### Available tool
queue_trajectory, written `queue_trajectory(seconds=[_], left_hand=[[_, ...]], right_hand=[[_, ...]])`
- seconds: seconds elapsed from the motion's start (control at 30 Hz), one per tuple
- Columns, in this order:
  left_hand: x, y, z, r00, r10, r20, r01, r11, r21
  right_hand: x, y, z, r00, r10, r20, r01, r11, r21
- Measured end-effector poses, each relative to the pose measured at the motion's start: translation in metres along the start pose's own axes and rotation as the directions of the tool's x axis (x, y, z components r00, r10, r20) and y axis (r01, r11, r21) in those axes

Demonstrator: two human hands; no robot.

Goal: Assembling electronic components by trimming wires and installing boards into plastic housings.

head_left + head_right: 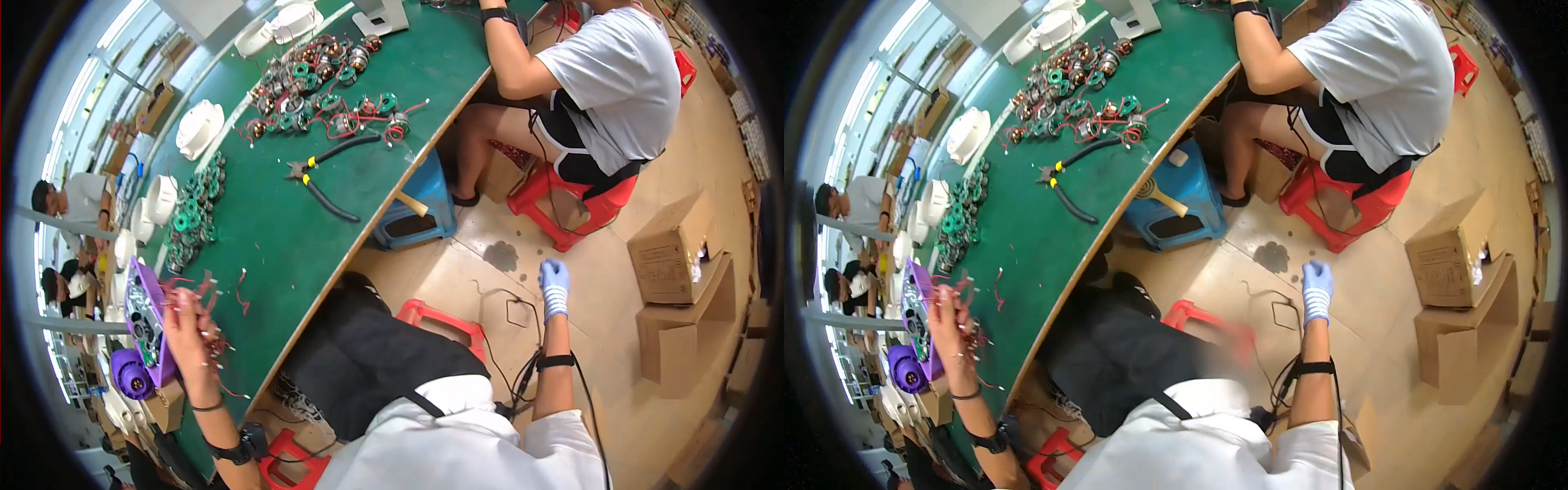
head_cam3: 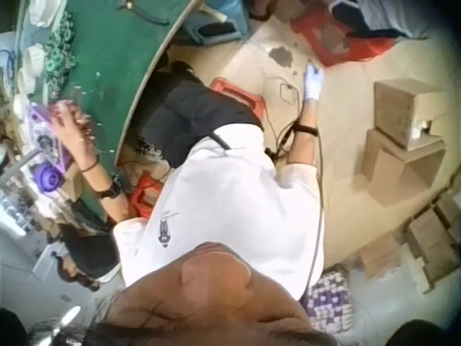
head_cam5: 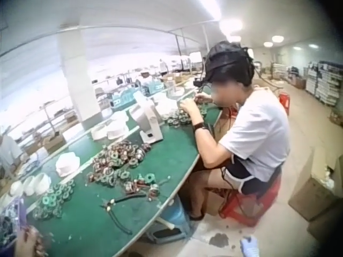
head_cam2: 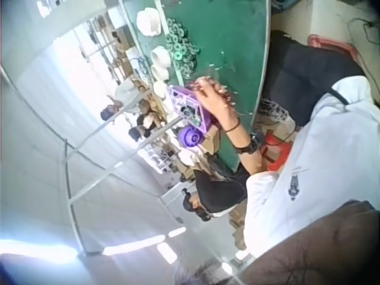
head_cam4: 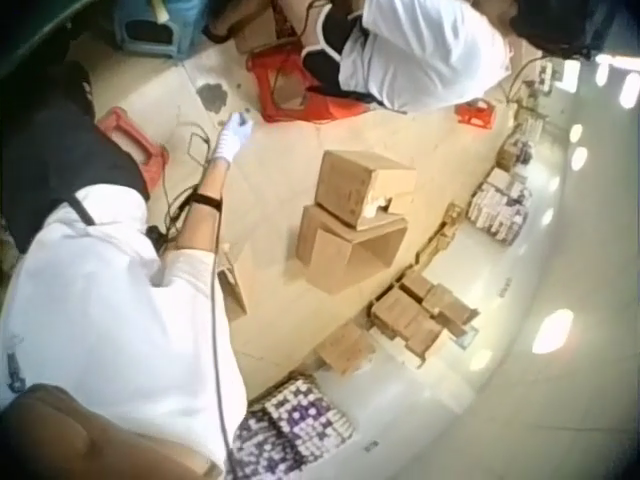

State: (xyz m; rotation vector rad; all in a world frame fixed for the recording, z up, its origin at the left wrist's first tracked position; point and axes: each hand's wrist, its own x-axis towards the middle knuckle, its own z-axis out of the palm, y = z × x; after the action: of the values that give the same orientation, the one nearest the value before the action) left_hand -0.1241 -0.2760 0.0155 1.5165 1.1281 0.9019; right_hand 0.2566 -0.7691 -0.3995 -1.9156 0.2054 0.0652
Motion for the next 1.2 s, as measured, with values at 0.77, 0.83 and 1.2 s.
queue_trajectory(seconds=[0.77, 0.83, 1.2], left_hand=[[0.005, -0.049, 0.007, 0.989, -0.092, 0.113, 0.091, 0.996, 0.010], [0.008, -0.053, 0.014, 0.989, -0.106, 0.100, 0.105, 0.994, 0.017], [0.014, -0.065, 0.007, 0.981, -0.160, 0.111, 0.154, 0.986, 0.057]], right_hand=[[-0.042, -0.140, -0.070, 0.909, 0.417, 0.020, -0.406, 0.870, 0.281], [-0.063, -0.189, -0.122, 0.866, 0.420, -0.272, -0.211, 0.799, 0.564], [0.098, -0.216, -0.067, 0.766, 0.627, -0.142, -0.060, 0.290, 0.955]])
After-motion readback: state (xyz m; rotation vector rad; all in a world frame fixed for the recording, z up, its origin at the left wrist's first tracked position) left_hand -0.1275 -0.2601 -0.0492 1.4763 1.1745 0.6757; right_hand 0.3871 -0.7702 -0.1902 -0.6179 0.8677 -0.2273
